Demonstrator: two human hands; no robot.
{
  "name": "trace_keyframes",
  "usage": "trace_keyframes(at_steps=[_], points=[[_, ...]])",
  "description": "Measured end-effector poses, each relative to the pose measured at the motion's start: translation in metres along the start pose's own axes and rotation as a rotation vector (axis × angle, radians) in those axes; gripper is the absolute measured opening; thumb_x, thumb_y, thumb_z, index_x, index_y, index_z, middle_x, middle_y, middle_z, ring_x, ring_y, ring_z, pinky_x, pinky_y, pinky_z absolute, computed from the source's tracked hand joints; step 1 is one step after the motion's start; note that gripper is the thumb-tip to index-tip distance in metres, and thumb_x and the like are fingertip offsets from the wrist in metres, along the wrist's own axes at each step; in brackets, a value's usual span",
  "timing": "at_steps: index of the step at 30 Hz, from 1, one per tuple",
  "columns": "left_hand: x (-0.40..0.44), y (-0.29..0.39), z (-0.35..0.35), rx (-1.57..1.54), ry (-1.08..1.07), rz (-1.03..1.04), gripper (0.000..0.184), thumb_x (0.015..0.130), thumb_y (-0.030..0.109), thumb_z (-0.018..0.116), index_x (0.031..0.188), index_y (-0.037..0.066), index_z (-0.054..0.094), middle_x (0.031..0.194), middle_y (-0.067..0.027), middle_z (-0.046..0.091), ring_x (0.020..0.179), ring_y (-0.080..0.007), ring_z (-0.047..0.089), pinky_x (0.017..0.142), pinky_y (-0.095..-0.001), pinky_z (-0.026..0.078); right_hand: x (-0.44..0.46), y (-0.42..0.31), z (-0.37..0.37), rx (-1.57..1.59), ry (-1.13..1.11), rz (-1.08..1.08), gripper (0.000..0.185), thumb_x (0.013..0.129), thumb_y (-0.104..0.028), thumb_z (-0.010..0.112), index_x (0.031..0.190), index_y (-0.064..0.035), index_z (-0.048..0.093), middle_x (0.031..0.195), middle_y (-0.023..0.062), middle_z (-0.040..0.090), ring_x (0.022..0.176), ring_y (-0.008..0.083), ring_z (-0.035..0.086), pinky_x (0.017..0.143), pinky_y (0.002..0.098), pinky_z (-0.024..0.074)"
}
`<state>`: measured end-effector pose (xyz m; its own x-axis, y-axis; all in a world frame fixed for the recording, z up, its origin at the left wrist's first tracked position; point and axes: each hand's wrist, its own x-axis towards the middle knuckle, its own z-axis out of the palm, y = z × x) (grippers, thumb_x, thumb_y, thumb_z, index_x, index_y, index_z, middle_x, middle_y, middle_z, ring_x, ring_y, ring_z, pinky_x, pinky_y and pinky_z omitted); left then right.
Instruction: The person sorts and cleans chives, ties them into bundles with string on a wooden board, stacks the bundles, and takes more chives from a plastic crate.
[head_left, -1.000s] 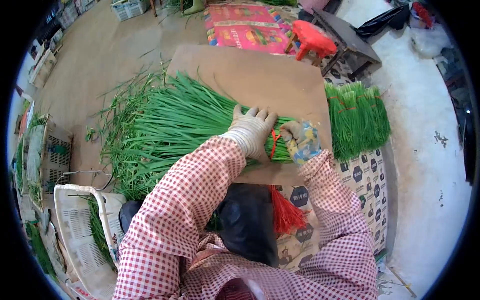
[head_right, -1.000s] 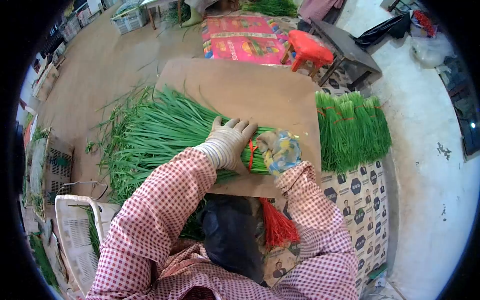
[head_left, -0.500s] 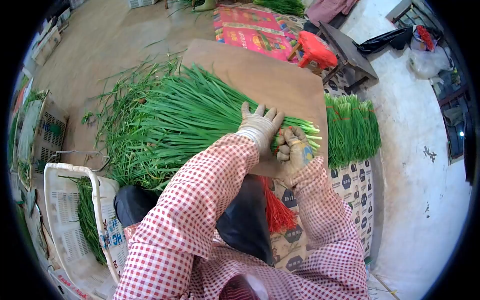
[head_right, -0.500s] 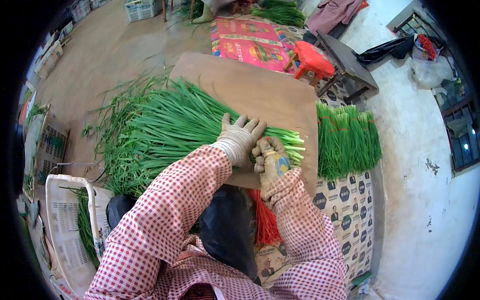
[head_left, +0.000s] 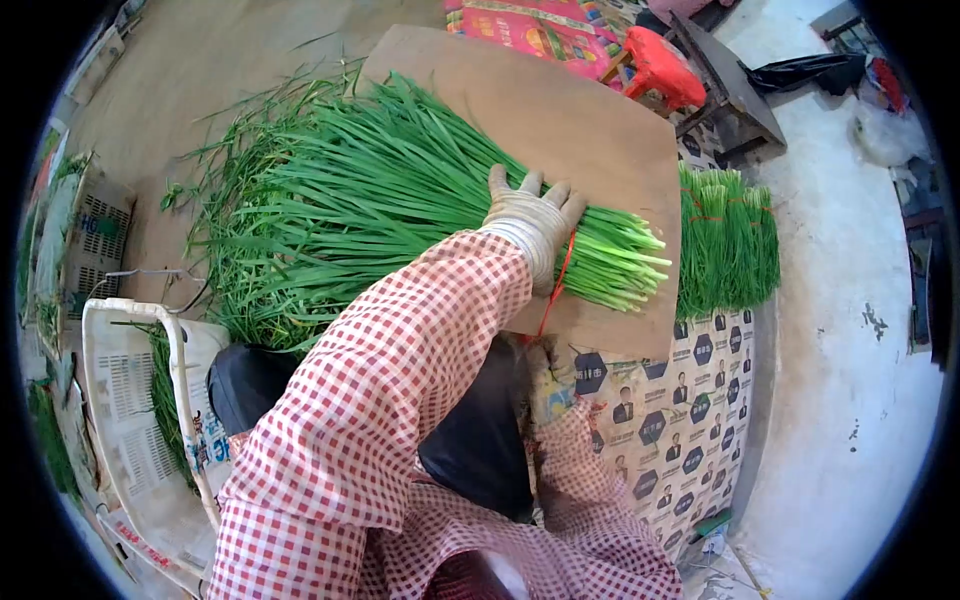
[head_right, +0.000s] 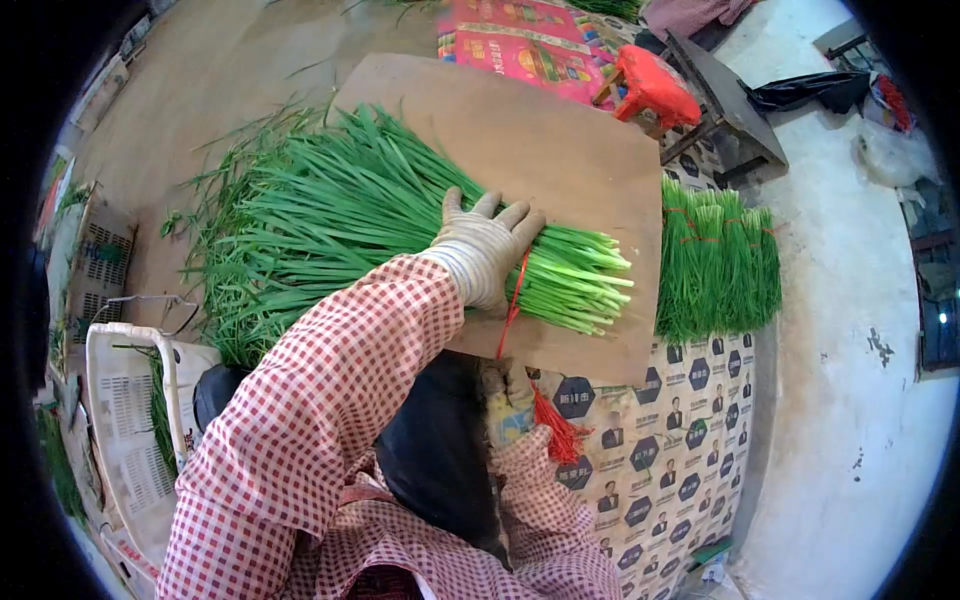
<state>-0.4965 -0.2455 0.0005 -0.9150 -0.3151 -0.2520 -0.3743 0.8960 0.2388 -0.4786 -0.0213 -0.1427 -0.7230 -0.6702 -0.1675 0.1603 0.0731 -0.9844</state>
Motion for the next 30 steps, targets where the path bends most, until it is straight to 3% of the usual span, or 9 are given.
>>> trace_keyframes(at_steps=[3, 6, 16, 20, 22, 24, 27, 28, 30], points=[[0.002, -0.004, 0.0, -0.008, 0.038, 0.031, 0.116, 0.051, 0.044, 0.089, 0.147, 0.013, 0.031, 0.151, -0.0092, 0.036, 0.142, -0.0345, 0.03, 0.109, -0.069, 0.019, 0.009, -0.064, 0.002, -0.407, -0.141, -0.123, 0.032, 0.1, -0.019, 0.054, 0.127, -0.0022, 0.055, 0.105, 0.0054, 0.064, 0.092, 0.0134, 0.059, 0.08, 0.0268, 0.0487], [-0.002, -0.004, -0.01, 0.011, 0.036, 0.05, 0.116, 0.051, 0.044, 0.09, 0.146, 0.011, 0.031, 0.15, -0.0093, 0.037, 0.142, -0.0335, 0.03, 0.111, -0.0684, 0.017, 0.013, -0.138, 0.011, -0.548, -0.242, 0.149, 0.024, 0.101, -0.022, 0.053, 0.114, -0.0015, 0.056, 0.095, 0.0066, 0.063, 0.091, 0.0141, 0.063, 0.082, 0.0279, 0.0512], [-0.063, 0.001, -0.09, 0.344, 0.072, 0.182, 0.1, 0.054, 0.055, 0.085, 0.137, 0.015, 0.047, 0.136, -0.0092, 0.052, 0.137, -0.0309, 0.038, 0.112, -0.0679, 0.015, 0.117, -0.228, -0.016, 0.627, -0.256, -0.202, 0.019, 0.098, -0.019, 0.058, 0.085, -0.0054, 0.053, 0.077, 0.0075, 0.056, 0.092, 0.0309, 0.067, 0.087, 0.0468, 0.0562], [-0.026, -0.009, -0.026, 0.311, 0.02, 0.204, 0.109, 0.052, 0.05, 0.088, 0.145, 0.019, 0.038, 0.144, -0.0071, 0.044, 0.14, -0.0304, 0.033, 0.114, -0.0632, 0.017, 0.156, -0.148, -0.03, 0.606, -0.053, -0.092, 0.008, 0.092, -0.014, 0.064, 0.092, -0.0072, 0.059, 0.075, 0.0071, 0.054, 0.093, 0.0373, 0.064, 0.095, 0.0578, 0.052], [-0.021, -0.011, -0.016, 0.222, 0.07, 0.174, 0.111, 0.051, 0.047, 0.09, 0.145, 0.019, 0.037, 0.145, -0.0072, 0.043, 0.141, -0.0311, 0.031, 0.115, -0.0614, 0.017, 0.163, -0.147, -0.032, 0.735, 0.03, 0.189, 0.008, 0.094, -0.011, 0.06, 0.1, -0.0069, 0.056, 0.081, 0.0081, 0.057, 0.084, 0.0292, 0.062, 0.088, 0.0542, 0.0553], [-0.015, -0.014, -0.008, 0.205, 0.065, 0.177, 0.112, 0.051, 0.043, 0.091, 0.145, 0.019, 0.036, 0.147, -0.008, 0.041, 0.142, -0.0319, 0.03, 0.115, -0.0608, 0.017, 0.176, -0.154, -0.045, 0.592, -0.131, 0.143, 0.023, 0.092, -0.012, 0.063, 0.113, -0.005, 0.055, 0.09, 0.0094, 0.06, 0.086, 0.0277, 0.063, 0.087, 0.0494, 0.0558], [-0.022, -0.015, -0.014, 0.279, 0.114, 0.209, 0.106, 0.053, 0.042, 0.088, 0.144, 0.018, 0.038, 0.147, -0.0098, 0.041, 0.142, -0.0312, 0.03, 0.115, -0.0616, 0.018, 0.195, -0.202, -0.048, -0.466, -0.408, -0.009, 0.06, 0.08, -0.037, 0.078, 0.123, -0.0025, 0.056, 0.117, 0.0179, 0.062, 0.113, 0.0339, 0.06, 0.097, 0.0423, 0.0496], [-0.029, -0.015, -0.008, 0.276, 0.112, 0.209, 0.106, 0.053, 0.042, 0.088, 0.144, 0.018, 0.038, 0.147, -0.0098, 0.041, 0.142, -0.0312, 0.03, 0.115, -0.0616, 0.018, 0.193, -0.204, -0.042, -0.466, -0.409, -0.005, 0.06, 0.08, -0.037, 0.078, 0.123, -0.0025, 0.056, 0.117, 0.0179, 0.062, 0.113, 0.0339, 0.06, 0.097, 0.0423, 0.0496], [-0.047, -0.012, 0.012, 0.125, 0.566, 0.241, 0.093, 0.056, 0.039, 0.086, 0.137, 0.016, 0.046, 0.143, -0.0097, 0.045, 0.139, -0.0324, 0.035, 0.111, -0.0641, 0.02, 0.19, -0.2, -0.029, -1.375, -0.566, -0.116, 0.086, 0.074, -0.045, 0.08, 0.138, 0.0015, 0.045, 0.124, 0.0197, 0.061, 0.12, 0.0275, 0.057, 0.104, 0.0365, 0.0438]])
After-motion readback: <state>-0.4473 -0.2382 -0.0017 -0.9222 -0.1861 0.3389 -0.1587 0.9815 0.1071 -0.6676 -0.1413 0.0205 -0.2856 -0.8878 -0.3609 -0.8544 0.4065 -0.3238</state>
